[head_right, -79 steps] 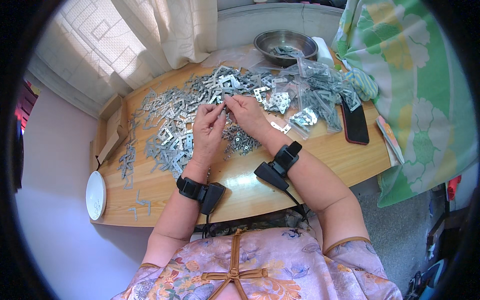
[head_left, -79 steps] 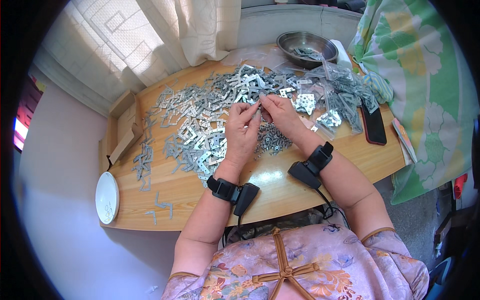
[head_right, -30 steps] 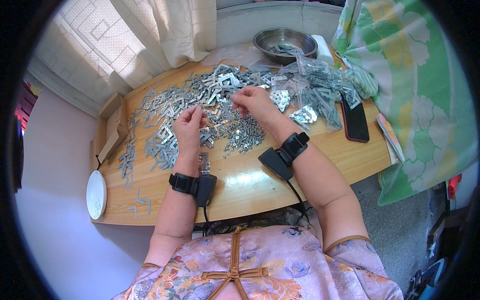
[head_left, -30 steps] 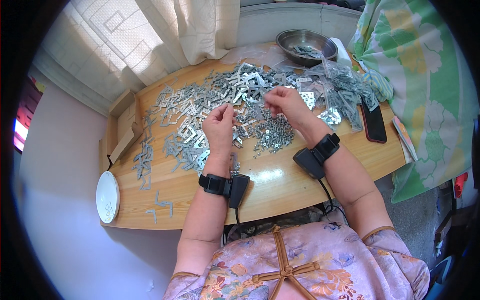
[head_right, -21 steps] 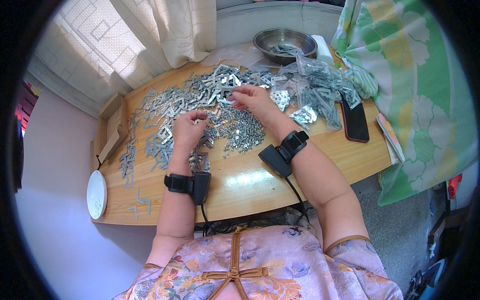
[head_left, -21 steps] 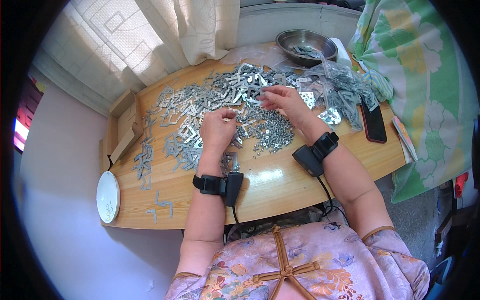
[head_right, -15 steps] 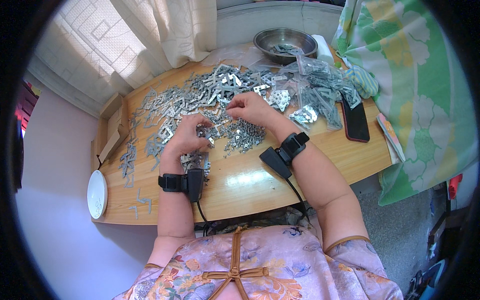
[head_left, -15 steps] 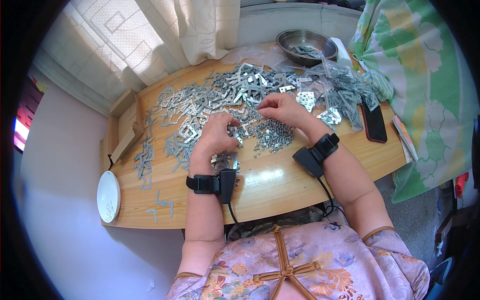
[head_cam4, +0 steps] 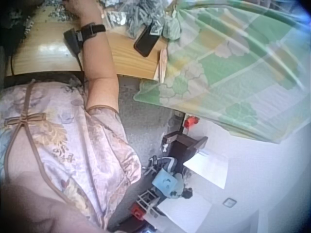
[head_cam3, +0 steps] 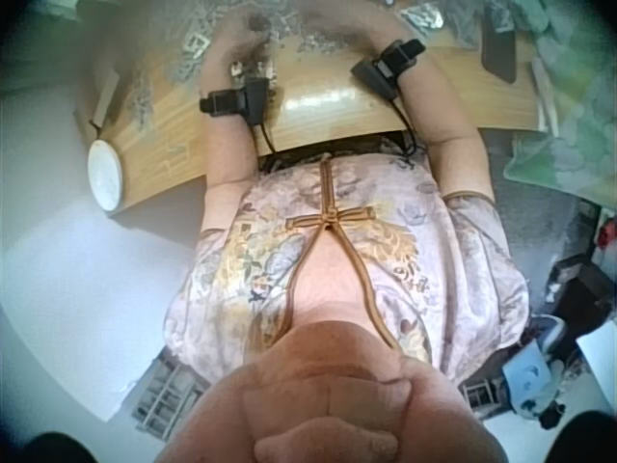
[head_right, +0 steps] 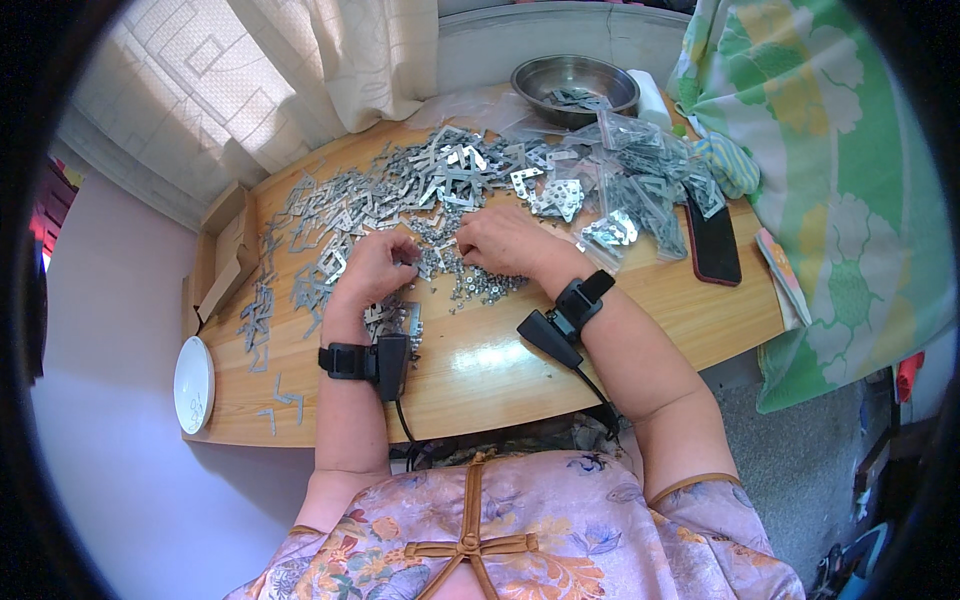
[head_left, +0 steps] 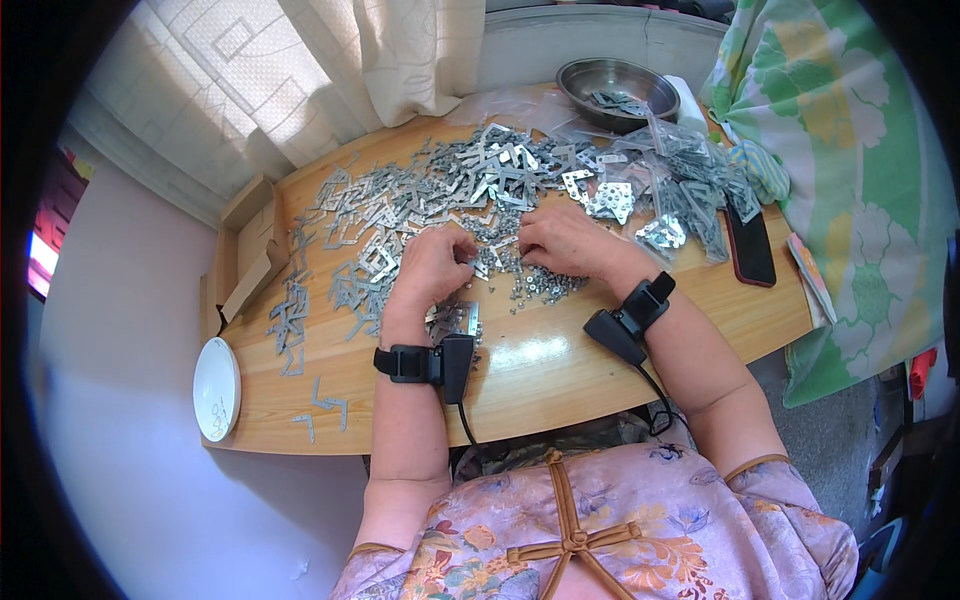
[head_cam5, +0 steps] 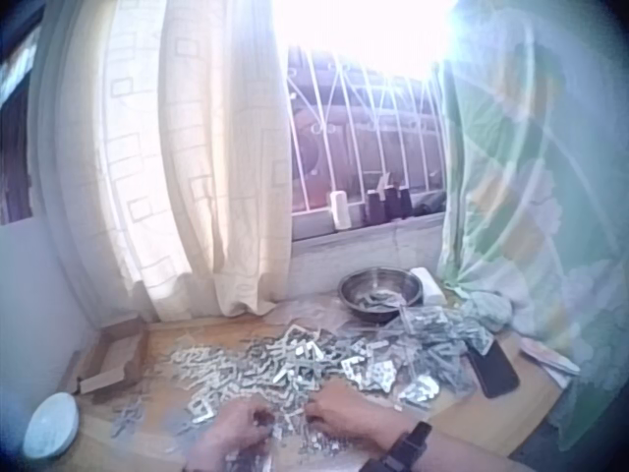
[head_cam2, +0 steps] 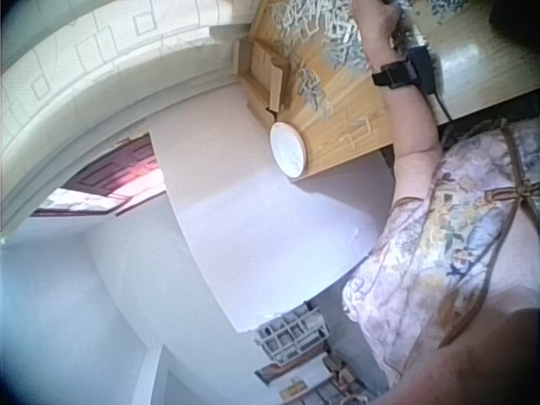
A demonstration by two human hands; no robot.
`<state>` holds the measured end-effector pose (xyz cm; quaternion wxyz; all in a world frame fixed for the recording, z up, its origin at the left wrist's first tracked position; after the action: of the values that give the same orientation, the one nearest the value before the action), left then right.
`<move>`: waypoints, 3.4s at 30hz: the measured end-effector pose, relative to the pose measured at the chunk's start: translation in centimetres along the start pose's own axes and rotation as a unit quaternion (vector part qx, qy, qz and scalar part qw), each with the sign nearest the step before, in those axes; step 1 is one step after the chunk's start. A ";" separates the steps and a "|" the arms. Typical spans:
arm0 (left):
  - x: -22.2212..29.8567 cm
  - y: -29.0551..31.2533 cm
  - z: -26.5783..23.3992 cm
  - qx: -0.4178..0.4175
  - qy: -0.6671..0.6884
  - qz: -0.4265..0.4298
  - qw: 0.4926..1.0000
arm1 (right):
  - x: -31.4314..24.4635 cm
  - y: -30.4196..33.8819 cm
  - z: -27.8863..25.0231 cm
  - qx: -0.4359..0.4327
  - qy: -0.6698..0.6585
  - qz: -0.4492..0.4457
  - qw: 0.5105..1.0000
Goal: Sorting and inspecting a large pile of small metal L-brackets on a desk.
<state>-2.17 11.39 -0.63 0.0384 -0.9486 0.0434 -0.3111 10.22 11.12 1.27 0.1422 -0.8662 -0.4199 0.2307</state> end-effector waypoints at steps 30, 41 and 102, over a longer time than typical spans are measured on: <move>0.6 -0.6 -1.4 0.120 0.427 -0.026 0.896 | -0.9 -0.1 -0.2 -0.003 0.046 -0.018 0.999; 1.0 -0.6 0.8 0.076 0.533 -0.060 0.841 | 2.0 -0.2 -2.1 0.139 -0.098 0.085 0.982; 1.5 0.1 1.4 0.100 0.567 -0.062 0.815 | 0.1 0.2 -5.5 0.348 -0.138 0.024 0.927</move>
<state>-0.19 11.25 -0.86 0.0819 -0.5955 -0.0332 -0.7984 13.23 10.74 5.81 0.3694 -0.7317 -0.3075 0.4834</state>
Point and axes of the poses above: each hand's wrist, its own y-axis away from the middle knuckle, its own z-axis out of the palm, x = y × z, the point moved 10 cm from there along -y, towards the middle knuckle, and after that the axes turned 11 degrees about x, right-handed, at the moved point
